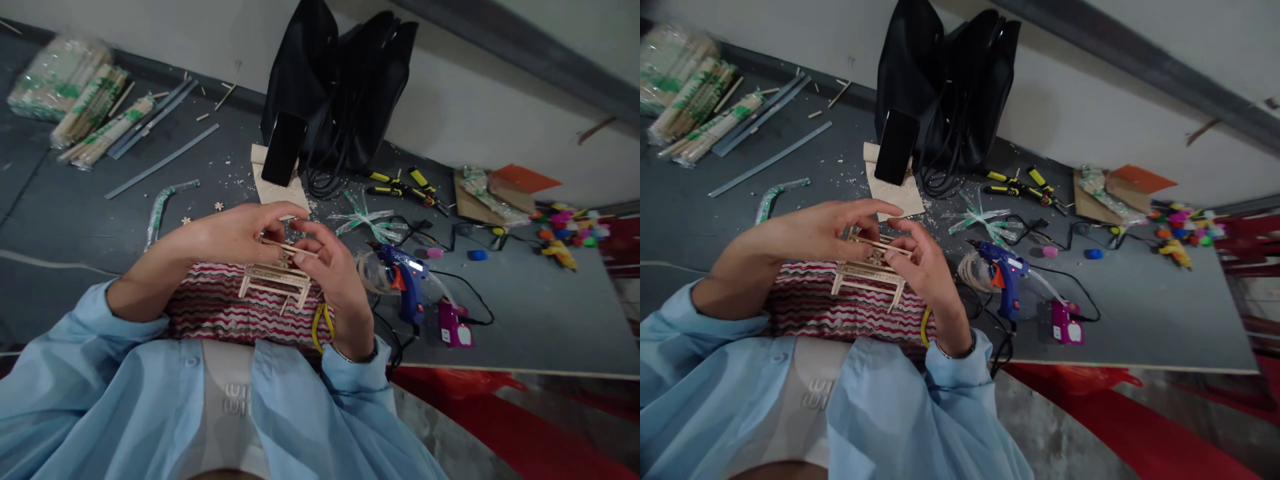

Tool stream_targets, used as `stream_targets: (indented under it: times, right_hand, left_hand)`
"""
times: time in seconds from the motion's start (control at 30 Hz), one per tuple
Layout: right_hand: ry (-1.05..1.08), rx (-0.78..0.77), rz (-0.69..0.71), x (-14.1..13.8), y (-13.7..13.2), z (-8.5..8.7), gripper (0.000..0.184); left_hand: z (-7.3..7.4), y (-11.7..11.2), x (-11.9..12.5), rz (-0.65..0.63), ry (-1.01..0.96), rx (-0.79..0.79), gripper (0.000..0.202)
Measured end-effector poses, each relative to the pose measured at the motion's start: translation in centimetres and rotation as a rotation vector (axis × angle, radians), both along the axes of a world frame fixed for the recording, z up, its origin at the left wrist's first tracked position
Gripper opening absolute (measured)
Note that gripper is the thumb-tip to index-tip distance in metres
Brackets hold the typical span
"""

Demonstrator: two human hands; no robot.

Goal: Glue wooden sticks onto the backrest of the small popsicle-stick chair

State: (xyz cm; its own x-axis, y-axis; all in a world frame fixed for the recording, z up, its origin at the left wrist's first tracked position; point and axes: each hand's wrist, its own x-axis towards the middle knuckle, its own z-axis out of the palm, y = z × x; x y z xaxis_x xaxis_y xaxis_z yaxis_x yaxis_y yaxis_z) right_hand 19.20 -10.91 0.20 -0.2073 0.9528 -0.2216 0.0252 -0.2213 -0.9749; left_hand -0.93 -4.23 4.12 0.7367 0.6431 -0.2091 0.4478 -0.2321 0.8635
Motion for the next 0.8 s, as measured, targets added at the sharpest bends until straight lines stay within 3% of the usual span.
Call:
stream_targets:
  times: [0.2, 0.8]
  right_hand:
    - [-0.02, 0.021, -0.021, -0.52, -0.29, 0.37, 0.048]
    - [-0.076, 0.059, 0.012, -0.6, -0.13, 0.26, 0.046]
  left_hand:
    - [0.62, -0.08, 0.23, 0.006, 0.021, 0.014, 0.065]
    - [-0.17, -0.09, 0.17, 0.036, -0.007, -0.015, 0.066]
